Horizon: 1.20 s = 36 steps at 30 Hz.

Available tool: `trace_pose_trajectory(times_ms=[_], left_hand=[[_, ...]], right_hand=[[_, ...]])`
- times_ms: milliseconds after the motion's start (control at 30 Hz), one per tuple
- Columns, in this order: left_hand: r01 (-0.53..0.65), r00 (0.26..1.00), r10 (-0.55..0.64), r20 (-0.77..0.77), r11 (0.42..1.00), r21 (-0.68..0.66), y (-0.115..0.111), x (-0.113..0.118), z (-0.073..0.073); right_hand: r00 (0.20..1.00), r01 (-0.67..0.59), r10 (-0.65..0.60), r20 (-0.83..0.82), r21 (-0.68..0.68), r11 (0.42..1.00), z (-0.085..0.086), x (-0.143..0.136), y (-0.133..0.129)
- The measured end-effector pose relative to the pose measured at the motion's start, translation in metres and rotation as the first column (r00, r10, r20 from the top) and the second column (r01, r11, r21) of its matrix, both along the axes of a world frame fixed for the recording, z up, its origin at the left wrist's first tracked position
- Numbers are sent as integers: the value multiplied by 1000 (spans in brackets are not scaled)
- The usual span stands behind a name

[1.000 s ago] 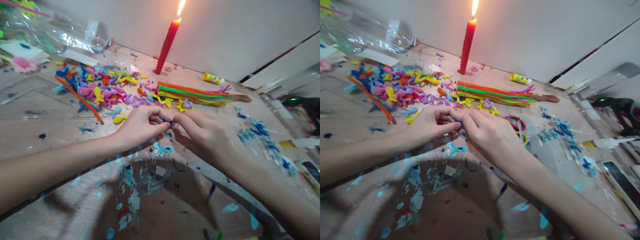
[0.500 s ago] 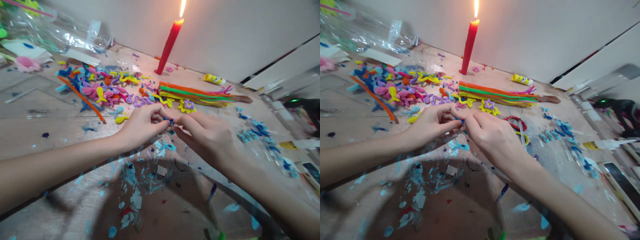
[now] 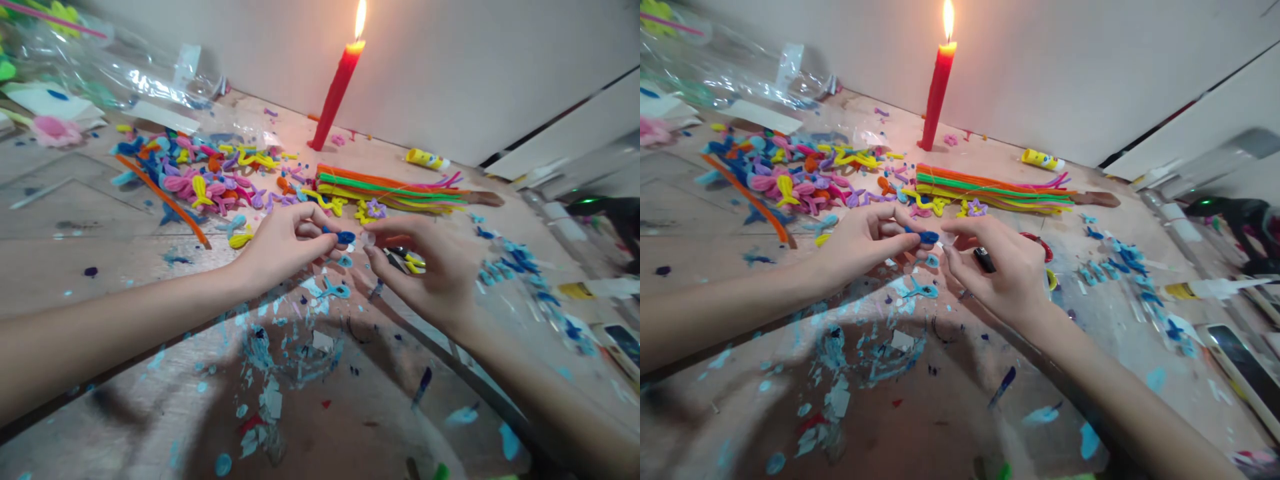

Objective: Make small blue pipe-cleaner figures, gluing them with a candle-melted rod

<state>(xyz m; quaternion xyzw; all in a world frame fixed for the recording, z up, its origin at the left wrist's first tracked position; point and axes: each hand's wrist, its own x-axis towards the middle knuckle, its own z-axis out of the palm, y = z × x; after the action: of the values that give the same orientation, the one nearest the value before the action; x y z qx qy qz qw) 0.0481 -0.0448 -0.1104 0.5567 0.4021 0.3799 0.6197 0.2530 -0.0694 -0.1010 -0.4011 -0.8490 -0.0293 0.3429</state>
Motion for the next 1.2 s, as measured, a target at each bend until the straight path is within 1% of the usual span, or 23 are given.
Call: trace_pose_trajectory(times_ms=[167, 333, 467, 633, 900, 1000, 1067, 1133, 1200], left_hand=[[5, 1000, -5, -15, 999, 37, 0, -1, -5], [-4, 998, 9, -57, 997, 82, -1, -1, -7], [-3, 998, 12, -65, 991, 133, -1, -2, -9], [7, 999, -1, -45, 991, 135, 0, -2, -11], [11, 999, -4, -39, 981, 193, 0, -2, -14], [26, 999, -17, -48, 980, 196, 0, -2, -16], [30, 999, -22, -44, 982, 188, 0, -2, -16], [27, 999, -23, -25, 986, 166, -1, -2, -14], [17, 1000, -18, 11, 993, 120, -1, -1, -11]], right_hand=[[990, -44, 34, 135, 70, 997, 5, -2, -2], [974, -69, 39, 222, 128, 989, 8, -6, -3], [965, -59, 15, 260, 162, 985, 7, -10, -2], [957, -26, -27, 290, 177, 984, 5, -12, -2], [940, -46, -36, 339, 229, 972, 3, -14, -3], [944, -47, -15, 329, 180, 983, 3, -15, -4], [956, -34, -2, 292, 119, 992, 4, -14, -3], [981, -19, 18, 195, 2, 1000, 5, -14, -3], [1000, -11, 12, 7, -169, 986, 5, -14, -2]])
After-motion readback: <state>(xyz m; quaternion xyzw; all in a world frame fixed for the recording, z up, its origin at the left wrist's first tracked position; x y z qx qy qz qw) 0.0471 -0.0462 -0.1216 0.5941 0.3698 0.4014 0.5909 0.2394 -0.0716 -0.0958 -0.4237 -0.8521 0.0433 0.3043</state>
